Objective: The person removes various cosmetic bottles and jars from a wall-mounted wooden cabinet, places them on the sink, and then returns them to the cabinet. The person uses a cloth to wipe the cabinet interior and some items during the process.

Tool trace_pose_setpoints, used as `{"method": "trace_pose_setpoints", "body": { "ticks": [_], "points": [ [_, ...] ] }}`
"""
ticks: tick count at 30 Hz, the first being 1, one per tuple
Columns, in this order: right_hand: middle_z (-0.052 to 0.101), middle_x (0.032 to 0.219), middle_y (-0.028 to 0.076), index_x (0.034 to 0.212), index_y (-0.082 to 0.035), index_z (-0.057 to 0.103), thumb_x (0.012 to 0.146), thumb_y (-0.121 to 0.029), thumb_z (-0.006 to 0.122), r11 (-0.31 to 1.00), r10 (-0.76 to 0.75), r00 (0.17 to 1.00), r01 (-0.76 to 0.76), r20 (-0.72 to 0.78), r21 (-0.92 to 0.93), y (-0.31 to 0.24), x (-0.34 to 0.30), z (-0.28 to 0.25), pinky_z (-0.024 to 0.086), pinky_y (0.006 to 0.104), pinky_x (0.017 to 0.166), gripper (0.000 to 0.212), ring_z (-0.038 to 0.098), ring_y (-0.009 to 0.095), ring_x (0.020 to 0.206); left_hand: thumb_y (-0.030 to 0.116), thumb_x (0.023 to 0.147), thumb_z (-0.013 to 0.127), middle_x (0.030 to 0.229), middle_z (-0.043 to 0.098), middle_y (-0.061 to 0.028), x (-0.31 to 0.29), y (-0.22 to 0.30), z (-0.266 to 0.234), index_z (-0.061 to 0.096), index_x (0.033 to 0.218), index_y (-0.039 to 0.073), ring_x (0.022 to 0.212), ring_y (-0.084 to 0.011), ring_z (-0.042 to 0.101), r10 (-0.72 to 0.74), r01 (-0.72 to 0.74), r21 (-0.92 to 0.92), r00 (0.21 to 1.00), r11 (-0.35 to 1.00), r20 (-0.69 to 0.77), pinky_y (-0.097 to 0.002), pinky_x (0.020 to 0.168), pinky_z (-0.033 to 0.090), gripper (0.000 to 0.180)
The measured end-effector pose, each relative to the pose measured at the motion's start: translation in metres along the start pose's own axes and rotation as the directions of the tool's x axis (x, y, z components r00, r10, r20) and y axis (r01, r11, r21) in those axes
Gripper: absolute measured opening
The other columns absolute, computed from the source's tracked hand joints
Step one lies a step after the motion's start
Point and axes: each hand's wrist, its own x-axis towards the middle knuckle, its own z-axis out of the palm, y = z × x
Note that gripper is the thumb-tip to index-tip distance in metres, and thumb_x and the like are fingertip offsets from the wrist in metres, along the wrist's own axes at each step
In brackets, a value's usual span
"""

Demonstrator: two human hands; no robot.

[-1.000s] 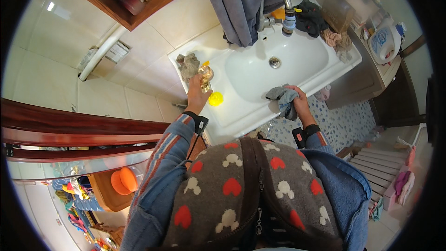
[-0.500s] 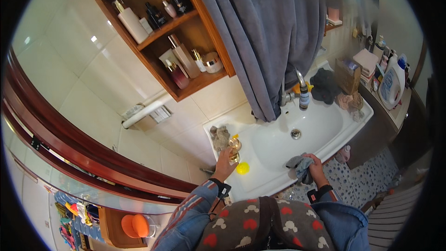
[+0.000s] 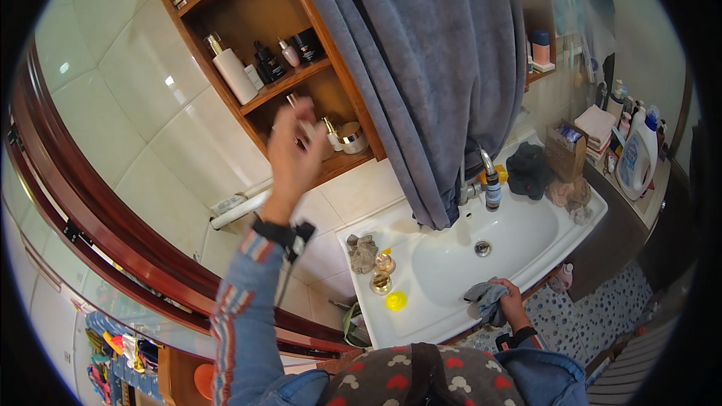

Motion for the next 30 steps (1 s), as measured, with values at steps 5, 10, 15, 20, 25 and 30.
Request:
{"method": "trace_pose_setpoints", "body": {
  "ticks": [5,10,15,20,25,30],
  "points": [
    [0.073,0.11,0.007,0.114,0.0,0.071,0.089,0.006,0.043,0.999,-0.017,0.999,0.016,-0.037,-0.034,-0.004,-0.003,0.003,0.053,0.0317,0.096,0.038,0.068,0.017,0.103,0.013,0.088,0.079,0.099,0.069,-0.0098,0.141,-0.02,-0.008,0.059,0.129,0.001,0.088,-0.0206,0.069,-0.047,0.034,0.143,0.995,0.989,0.084,-0.0333,0.08,0.057,0.047],
    [0.074,0.107,0.007,0.112,0.0,0.072,0.089,0.009,0.045,1.0,-0.014,0.997,0.014,-0.073,-0.003,0.007,-0.001,0.001,0.053,0.0324,0.095,0.037,0.067,0.018,0.104,0.019,0.091,0.075,0.082,0.072,-0.0134,0.191,-0.043,0.001,0.061,0.13,-0.001,0.071,-0.0234,0.073,-0.269,0.201,0.305,0.942,0.931,0.203,-0.0359,0.074,0.058,0.046],
    [0.075,0.106,0.007,0.111,0.0,0.073,0.09,0.007,0.048,0.999,-0.041,0.997,0.042,-0.07,0.017,0.013,0.001,0.001,0.053,0.0319,0.094,0.033,0.068,0.018,0.101,0.016,0.091,0.071,0.089,0.076,-0.02,0.204,-0.037,0.009,0.066,0.13,-0.001,0.06,-0.0267,0.073,-0.352,0.187,0.424,0.867,0.886,0.354,-0.0379,0.061,0.059,0.043],
    [0.075,0.105,0.008,0.11,0.001,0.073,0.09,0.008,0.048,1.0,-0.016,0.996,0.018,-0.091,0.015,0.009,-0.001,0.003,0.054,0.0317,0.093,0.032,0.069,0.018,0.101,0.022,0.089,0.073,0.116,0.069,-0.0275,0.206,-0.03,0.012,0.064,0.138,0.005,0.077,-0.0335,0.075,-0.328,0.096,0.51,0.862,0.854,0.387,-0.0408,0.077,0.062,0.052],
    [0.075,0.105,0.008,0.11,0.001,0.072,0.089,0.01,0.046,1.0,-0.022,0.995,0.023,-0.094,0.002,0.004,-0.001,0.005,0.054,0.0318,0.094,0.035,0.069,0.018,0.1,0.034,0.085,0.079,0.144,0.051,-0.0309,0.215,-0.032,0.013,0.062,0.145,0.016,0.116,-0.0408,0.067,-0.458,0.17,0.598,0.808,0.783,0.369,-0.0426,0.1,0.056,0.065],
    [0.075,0.106,0.007,0.111,0.001,0.072,0.088,0.009,0.045,0.999,-0.039,0.996,0.04,-0.086,0.011,0.004,-0.003,0.004,0.053,0.0318,0.095,0.036,0.068,0.018,0.101,0.038,0.085,0.081,0.138,0.054,-0.0308,0.22,-0.04,0.014,0.066,0.133,0.001,0.102,-0.0381,0.073,-0.417,0.09,0.662,0.837,0.744,0.355,-0.0408,0.094,0.059,0.062]
  ]
}}
